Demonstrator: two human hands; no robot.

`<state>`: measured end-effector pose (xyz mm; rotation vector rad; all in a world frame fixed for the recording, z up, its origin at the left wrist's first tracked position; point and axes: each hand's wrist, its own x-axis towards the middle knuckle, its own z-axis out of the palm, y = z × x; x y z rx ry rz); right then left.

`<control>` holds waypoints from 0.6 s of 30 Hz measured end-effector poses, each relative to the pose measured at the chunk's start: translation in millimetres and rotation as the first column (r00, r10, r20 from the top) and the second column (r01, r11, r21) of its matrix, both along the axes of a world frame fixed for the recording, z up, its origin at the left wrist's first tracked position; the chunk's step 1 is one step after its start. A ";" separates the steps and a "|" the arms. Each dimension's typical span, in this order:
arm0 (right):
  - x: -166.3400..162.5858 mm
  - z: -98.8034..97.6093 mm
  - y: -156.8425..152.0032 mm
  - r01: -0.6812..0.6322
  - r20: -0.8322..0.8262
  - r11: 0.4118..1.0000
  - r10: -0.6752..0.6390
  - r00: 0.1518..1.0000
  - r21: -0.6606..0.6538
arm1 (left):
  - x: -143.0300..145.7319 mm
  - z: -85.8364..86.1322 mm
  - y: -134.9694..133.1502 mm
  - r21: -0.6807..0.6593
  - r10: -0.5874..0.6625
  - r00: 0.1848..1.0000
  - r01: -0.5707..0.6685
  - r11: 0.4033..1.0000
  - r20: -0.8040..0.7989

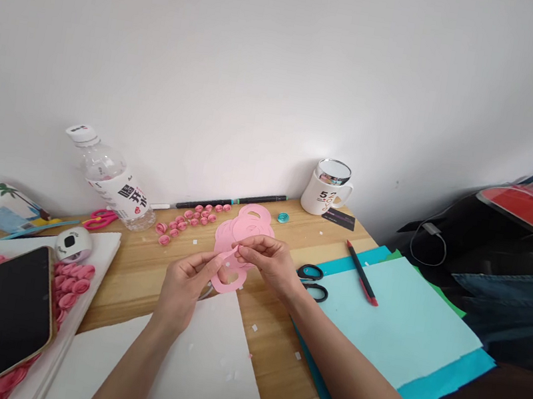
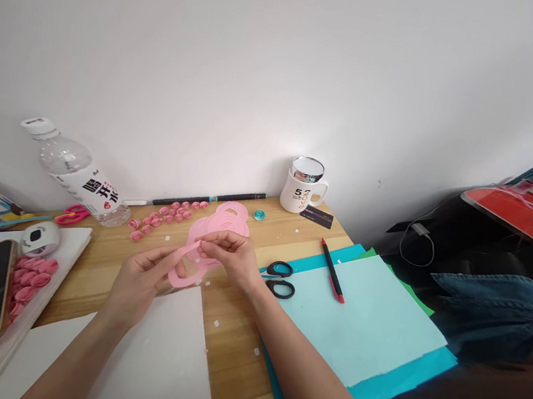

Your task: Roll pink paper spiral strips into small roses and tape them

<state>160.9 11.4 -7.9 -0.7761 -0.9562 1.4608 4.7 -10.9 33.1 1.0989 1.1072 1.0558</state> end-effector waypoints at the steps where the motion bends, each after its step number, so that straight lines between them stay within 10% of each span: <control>1: 0.1 -0.4 0.0 0.005 0.002 1.000 -0.005 1.000 0.009 | -0.2 -0.6 0.0 0.001 -0.006 1.000 0.006 1.000 -0.007; 18: 0.0 0.9 0.4 0.031 0.048 0.999 -0.030 0.998 -0.019 | -1.0 -5.6 0.2 0.004 -0.033 0.998 0.033 0.999 -0.062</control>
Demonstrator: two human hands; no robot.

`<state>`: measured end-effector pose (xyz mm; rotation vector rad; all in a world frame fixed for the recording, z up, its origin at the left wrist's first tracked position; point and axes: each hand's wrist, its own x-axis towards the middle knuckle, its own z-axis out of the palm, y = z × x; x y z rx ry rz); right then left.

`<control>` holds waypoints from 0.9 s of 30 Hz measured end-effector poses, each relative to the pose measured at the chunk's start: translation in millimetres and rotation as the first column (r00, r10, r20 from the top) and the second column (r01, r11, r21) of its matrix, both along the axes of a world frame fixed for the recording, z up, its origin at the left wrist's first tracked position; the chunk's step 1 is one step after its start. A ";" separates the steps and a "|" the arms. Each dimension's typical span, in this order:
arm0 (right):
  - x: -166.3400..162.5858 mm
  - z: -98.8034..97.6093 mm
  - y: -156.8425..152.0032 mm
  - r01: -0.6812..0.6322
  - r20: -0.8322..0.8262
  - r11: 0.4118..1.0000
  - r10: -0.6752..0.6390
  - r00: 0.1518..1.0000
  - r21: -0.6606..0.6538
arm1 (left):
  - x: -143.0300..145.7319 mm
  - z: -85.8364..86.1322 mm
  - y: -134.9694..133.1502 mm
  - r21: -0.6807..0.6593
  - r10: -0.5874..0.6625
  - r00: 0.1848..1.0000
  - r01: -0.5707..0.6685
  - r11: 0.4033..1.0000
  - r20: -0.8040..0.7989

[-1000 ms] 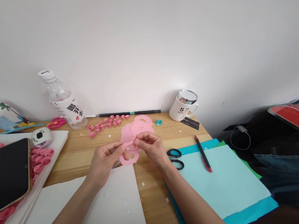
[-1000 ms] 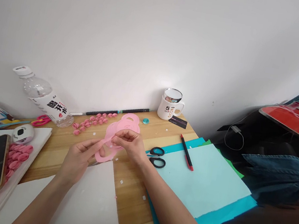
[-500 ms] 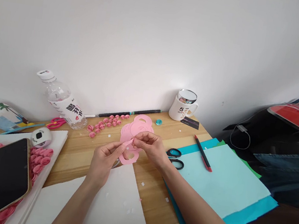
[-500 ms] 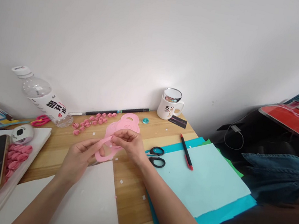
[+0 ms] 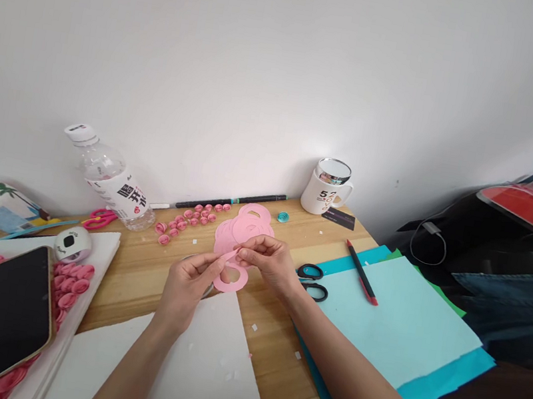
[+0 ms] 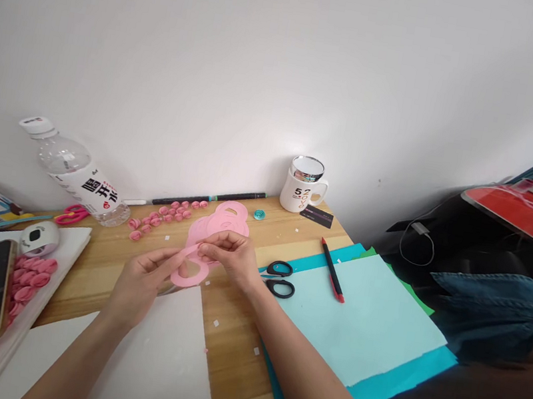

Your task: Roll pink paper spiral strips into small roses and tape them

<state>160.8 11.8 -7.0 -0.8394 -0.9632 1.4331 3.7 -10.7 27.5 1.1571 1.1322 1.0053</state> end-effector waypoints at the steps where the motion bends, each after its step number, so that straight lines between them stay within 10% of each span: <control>1: 0.0 0.3 -0.1 0.002 -0.001 1.000 -0.002 1.000 0.000 | 0.0 0.1 0.0 -0.003 0.003 1.000 -0.003 1.000 0.001; 27: -4.2 0.3 -2.9 -0.003 0.047 0.999 0.002 0.999 0.032 | -0.6 -2.3 -0.7 -0.033 -0.024 1.000 0.024 0.999 -0.015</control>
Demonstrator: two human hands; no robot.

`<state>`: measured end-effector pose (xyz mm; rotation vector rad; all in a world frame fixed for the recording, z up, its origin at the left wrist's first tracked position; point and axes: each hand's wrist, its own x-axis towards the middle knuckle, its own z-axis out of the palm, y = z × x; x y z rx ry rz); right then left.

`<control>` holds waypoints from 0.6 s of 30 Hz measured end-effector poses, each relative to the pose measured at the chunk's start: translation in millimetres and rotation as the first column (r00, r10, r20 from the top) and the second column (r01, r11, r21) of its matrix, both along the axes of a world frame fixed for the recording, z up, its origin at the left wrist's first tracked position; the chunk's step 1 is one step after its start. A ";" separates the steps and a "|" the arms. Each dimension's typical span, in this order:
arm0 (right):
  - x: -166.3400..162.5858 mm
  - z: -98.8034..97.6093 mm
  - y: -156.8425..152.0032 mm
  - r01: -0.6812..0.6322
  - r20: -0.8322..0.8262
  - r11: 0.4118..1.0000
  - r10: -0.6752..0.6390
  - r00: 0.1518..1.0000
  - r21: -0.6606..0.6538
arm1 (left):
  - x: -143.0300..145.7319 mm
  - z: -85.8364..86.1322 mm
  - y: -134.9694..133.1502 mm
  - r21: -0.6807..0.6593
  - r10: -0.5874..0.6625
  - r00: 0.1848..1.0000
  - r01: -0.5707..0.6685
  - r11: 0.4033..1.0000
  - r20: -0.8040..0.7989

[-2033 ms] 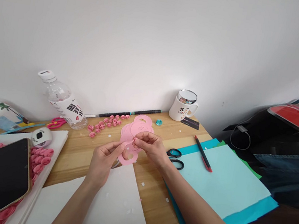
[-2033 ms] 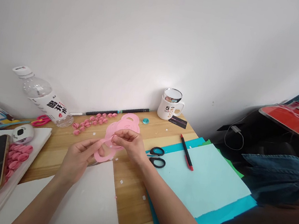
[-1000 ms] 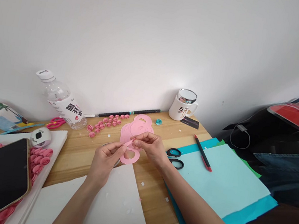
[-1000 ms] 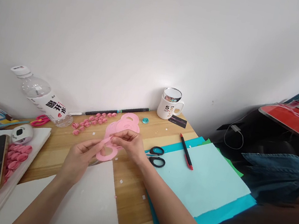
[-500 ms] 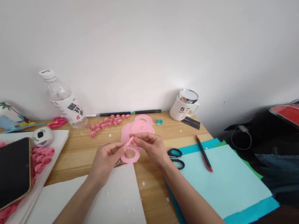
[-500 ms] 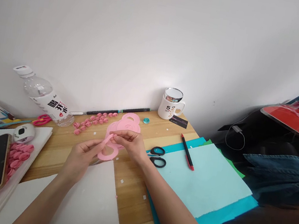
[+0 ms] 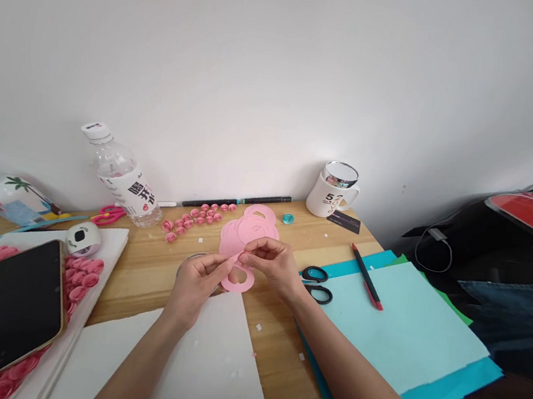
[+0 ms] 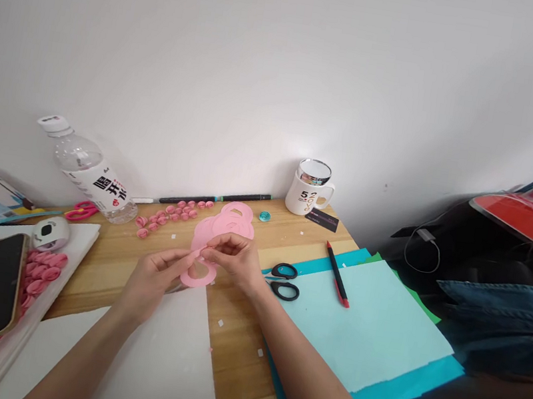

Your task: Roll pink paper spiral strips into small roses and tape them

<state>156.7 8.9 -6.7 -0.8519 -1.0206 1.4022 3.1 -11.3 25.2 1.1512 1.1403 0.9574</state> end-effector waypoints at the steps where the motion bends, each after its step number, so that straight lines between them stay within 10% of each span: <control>1: -0.4 -0.1 -0.3 0.002 0.003 1.000 -0.002 1.000 0.003 | 0.3 0.5 -0.2 -0.001 0.001 1.000 -0.001 1.000 -0.002; 18: -6.4 -2.4 -2.2 -0.008 0.114 1.000 0.006 0.994 0.012 | -3.5 4.7 2.7 0.030 0.009 1.000 -0.009 1.000 -0.007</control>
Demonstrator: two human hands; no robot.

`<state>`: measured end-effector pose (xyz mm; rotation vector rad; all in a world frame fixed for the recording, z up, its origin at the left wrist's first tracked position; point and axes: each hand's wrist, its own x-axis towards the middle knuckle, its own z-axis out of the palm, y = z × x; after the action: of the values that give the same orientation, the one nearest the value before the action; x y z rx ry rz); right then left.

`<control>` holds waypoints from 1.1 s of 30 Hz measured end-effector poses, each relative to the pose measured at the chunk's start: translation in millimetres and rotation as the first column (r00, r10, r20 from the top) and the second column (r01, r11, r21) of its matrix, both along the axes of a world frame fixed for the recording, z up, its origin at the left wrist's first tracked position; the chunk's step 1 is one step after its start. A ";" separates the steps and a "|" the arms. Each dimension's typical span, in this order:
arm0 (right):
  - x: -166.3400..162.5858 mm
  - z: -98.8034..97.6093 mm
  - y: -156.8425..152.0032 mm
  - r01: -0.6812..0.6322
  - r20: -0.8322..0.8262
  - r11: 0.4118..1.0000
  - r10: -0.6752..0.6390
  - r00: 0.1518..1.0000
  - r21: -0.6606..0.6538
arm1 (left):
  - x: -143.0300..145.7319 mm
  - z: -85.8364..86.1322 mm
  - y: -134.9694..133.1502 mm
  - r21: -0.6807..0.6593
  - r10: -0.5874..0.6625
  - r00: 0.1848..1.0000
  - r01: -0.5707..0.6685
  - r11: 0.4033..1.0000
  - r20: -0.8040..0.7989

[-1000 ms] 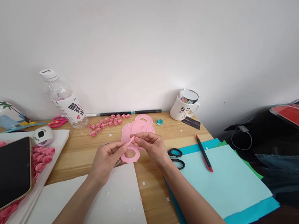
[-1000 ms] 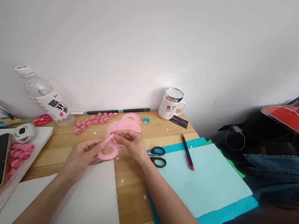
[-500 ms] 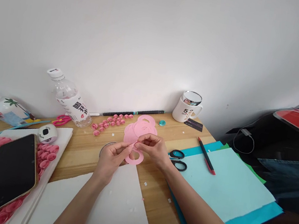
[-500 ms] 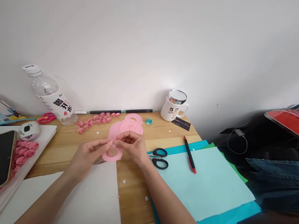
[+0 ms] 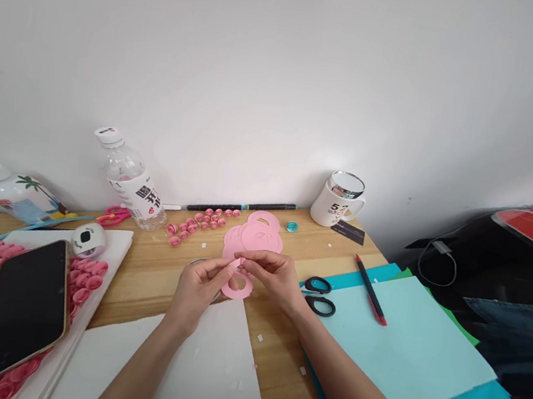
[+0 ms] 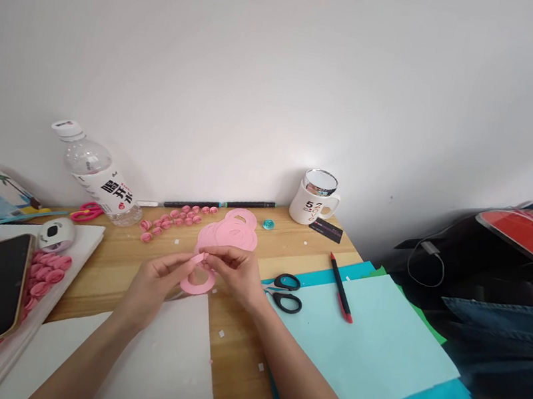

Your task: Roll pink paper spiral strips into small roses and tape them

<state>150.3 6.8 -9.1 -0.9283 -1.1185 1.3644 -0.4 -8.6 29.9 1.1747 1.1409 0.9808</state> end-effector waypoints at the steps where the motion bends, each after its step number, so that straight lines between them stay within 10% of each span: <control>1: -0.1 -0.8 0.3 0.007 -0.009 1.000 -0.007 1.000 0.004 | 0.1 -0.2 0.1 -0.004 -0.002 1.000 0.002 1.000 -0.008; 33: -3.7 0.2 -1.7 0.053 0.093 0.997 -0.058 0.994 0.058 | 3.9 -5.1 -1.4 -0.070 0.083 0.997 -0.083 0.994 0.004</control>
<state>146.5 5.0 -8.9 -0.9855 -1.1875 1.2491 3.5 -10.0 24.8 1.0749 1.2169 0.9995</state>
